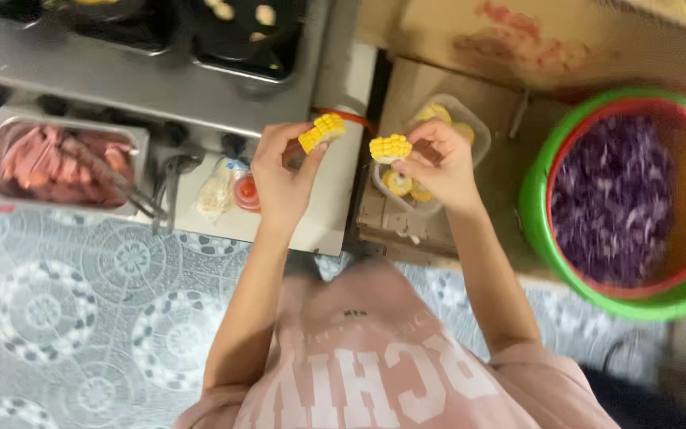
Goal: The person assembles hot pot pots on a multi-burner stove. They grab handfuls of shredded purple cabbage from a large basin and place them into black pots, add corn pieces from a container, carry empty pots from a lower shelf to the stove, and add slices of meat from a metal tray into the pots.
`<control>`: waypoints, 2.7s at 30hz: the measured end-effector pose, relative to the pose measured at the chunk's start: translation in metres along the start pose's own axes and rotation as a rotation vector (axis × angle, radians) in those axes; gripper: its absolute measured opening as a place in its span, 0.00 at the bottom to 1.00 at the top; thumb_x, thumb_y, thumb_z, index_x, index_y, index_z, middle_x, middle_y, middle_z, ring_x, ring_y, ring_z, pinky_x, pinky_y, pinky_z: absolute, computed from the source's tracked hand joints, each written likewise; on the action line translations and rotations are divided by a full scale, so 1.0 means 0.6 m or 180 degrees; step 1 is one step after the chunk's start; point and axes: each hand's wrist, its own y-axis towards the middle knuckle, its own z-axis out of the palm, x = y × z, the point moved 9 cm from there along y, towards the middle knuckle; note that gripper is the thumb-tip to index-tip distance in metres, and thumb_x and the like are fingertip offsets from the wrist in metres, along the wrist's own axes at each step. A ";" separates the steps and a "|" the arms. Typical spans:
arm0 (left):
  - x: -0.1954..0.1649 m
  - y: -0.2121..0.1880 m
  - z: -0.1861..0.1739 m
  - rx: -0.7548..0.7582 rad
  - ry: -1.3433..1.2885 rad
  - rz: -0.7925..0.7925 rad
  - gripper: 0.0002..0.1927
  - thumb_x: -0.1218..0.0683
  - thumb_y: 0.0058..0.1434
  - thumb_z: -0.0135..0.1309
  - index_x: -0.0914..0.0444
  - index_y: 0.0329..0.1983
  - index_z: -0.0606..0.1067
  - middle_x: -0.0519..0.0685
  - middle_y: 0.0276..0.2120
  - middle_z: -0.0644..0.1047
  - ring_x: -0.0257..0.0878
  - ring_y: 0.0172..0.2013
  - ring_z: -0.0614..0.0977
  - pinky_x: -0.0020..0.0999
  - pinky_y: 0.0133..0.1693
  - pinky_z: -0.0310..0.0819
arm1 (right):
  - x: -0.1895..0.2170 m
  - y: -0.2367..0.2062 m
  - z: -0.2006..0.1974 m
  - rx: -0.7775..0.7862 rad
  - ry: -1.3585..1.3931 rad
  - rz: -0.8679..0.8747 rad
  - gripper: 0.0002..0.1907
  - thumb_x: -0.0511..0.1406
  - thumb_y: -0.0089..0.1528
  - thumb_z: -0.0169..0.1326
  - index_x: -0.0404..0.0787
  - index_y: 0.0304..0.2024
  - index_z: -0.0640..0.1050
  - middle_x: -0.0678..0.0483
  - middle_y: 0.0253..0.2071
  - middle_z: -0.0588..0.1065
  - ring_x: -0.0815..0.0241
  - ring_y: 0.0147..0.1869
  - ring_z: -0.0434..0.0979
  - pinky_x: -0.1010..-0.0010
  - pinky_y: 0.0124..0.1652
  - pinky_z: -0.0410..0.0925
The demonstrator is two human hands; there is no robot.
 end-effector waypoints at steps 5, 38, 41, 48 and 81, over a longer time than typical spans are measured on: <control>0.059 0.078 -0.070 -0.0289 0.0836 -0.0059 0.15 0.62 0.57 0.69 0.67 0.47 0.79 0.54 0.40 0.81 0.42 0.35 0.84 0.33 0.39 0.79 | -0.017 0.048 0.033 -0.0080 -0.0235 -0.0054 0.18 0.19 0.61 0.61 0.36 0.49 0.72 0.55 0.46 0.77 0.66 0.49 0.78 0.74 0.50 0.74; 0.471 0.549 -0.390 0.1289 0.4069 -0.1051 0.33 0.42 0.46 0.72 0.60 0.52 0.75 0.54 0.44 0.81 0.51 0.53 0.78 0.52 0.55 0.65 | -0.115 0.214 0.400 -0.1392 0.0242 0.0133 0.14 0.22 0.64 0.55 0.35 0.52 0.73 0.50 0.49 0.77 0.60 0.53 0.78 0.65 0.51 0.75; 0.485 0.549 -0.388 0.1259 0.3887 -0.1093 0.32 0.44 0.46 0.73 0.61 0.51 0.76 0.53 0.45 0.81 0.50 0.52 0.79 0.51 0.53 0.67 | -0.121 0.215 0.411 -0.1412 0.0298 0.0264 0.14 0.22 0.65 0.55 0.35 0.52 0.73 0.49 0.49 0.76 0.60 0.53 0.78 0.65 0.51 0.74; 0.458 0.543 -0.360 0.0430 0.3893 -0.0128 0.05 0.56 0.55 0.65 0.58 0.35 0.83 0.49 0.40 0.81 0.48 0.47 0.79 0.52 0.49 0.66 | -0.112 0.216 0.427 -0.1422 0.0447 0.0198 0.14 0.22 0.65 0.54 0.35 0.53 0.73 0.50 0.50 0.76 0.59 0.54 0.78 0.64 0.51 0.75; 0.111 0.204 -0.425 0.0583 0.0127 -0.0137 0.23 0.67 0.49 0.61 0.66 0.50 0.73 0.51 0.44 0.79 0.44 0.47 0.83 0.34 0.52 0.77 | -0.073 0.275 0.558 0.0294 0.0187 -0.0553 0.17 0.19 0.65 0.52 0.35 0.55 0.74 0.48 0.58 0.73 0.59 0.63 0.74 0.67 0.64 0.70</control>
